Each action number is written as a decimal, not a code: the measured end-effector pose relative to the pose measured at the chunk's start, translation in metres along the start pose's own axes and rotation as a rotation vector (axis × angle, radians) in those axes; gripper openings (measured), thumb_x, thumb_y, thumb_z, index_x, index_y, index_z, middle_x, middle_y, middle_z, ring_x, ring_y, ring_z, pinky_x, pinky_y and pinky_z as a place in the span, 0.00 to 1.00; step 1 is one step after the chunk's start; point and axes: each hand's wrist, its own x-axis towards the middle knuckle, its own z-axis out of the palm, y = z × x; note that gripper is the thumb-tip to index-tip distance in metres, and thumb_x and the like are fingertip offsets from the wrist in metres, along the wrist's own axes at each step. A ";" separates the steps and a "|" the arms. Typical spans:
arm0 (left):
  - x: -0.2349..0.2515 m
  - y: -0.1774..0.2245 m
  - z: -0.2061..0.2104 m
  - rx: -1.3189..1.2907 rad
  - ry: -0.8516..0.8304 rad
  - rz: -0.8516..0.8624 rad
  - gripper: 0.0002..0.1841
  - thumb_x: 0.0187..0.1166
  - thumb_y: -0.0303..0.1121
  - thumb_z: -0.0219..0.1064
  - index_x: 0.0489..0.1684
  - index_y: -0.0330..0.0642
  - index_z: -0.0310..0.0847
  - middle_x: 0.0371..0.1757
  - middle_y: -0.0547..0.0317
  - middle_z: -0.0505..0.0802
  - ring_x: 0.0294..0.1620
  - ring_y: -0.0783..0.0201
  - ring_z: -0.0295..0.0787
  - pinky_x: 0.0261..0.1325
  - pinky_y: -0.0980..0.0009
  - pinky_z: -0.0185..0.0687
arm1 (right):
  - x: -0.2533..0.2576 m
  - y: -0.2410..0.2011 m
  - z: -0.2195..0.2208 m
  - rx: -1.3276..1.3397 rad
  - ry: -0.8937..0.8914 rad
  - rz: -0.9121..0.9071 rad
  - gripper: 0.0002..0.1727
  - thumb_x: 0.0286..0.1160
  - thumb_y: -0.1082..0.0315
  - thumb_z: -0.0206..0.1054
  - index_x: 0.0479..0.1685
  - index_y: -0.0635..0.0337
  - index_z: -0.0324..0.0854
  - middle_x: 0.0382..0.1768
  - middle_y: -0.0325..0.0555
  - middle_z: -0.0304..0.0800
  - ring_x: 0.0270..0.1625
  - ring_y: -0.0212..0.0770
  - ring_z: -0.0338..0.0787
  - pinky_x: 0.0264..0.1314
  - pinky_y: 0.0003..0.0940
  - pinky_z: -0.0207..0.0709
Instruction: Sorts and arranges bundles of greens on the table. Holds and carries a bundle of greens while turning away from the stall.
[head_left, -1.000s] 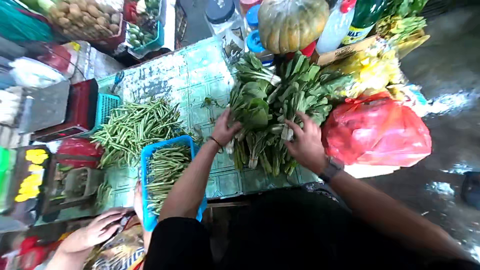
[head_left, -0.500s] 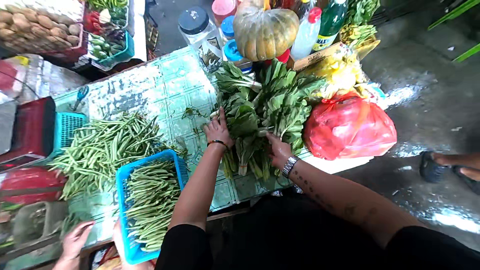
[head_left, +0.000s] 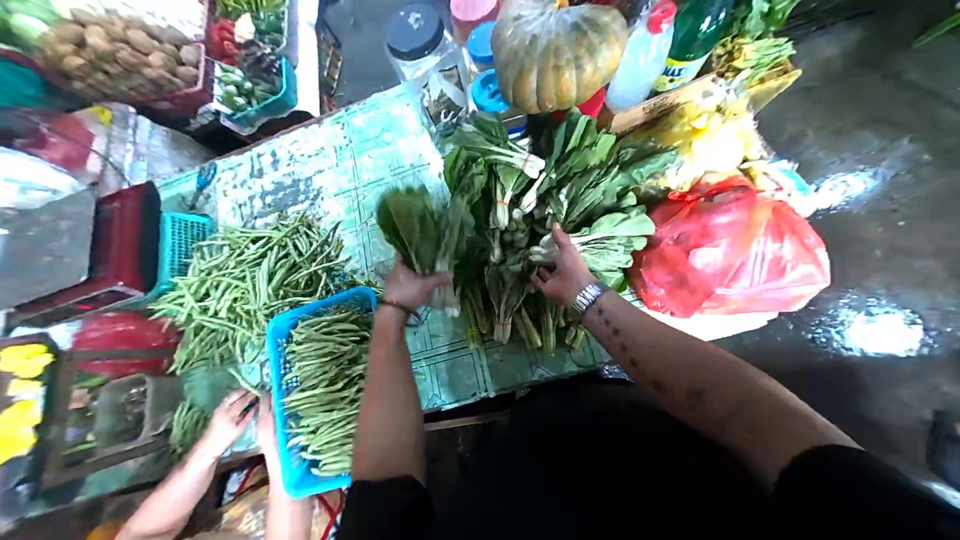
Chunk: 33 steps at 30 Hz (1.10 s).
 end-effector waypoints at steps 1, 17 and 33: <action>0.002 -0.026 0.024 -0.014 0.010 -0.047 0.60 0.50 0.45 0.92 0.89 0.41 0.55 0.69 0.33 0.86 0.68 0.38 0.86 0.68 0.37 0.82 | 0.004 -0.003 0.006 -0.023 0.040 0.007 0.51 0.77 0.29 0.61 0.92 0.51 0.52 0.90 0.55 0.58 0.90 0.56 0.62 0.85 0.62 0.63; -0.022 -0.053 0.040 -0.461 -0.075 -0.150 0.40 0.68 0.42 0.80 0.82 0.47 0.66 0.55 0.50 0.91 0.45 0.59 0.90 0.47 0.56 0.89 | -0.054 -0.009 -0.098 -1.364 -0.224 -0.352 0.39 0.76 0.37 0.69 0.70 0.66 0.78 0.76 0.75 0.68 0.71 0.68 0.79 0.70 0.66 0.76; -0.066 -0.048 0.109 -0.829 -0.289 -0.141 0.45 0.62 0.31 0.78 0.81 0.29 0.55 0.56 0.44 0.90 0.53 0.58 0.92 0.57 0.60 0.92 | -0.026 0.053 -0.043 -0.795 -0.109 -0.021 0.58 0.75 0.36 0.69 0.91 0.70 0.44 0.81 0.71 0.67 0.81 0.59 0.74 0.81 0.57 0.71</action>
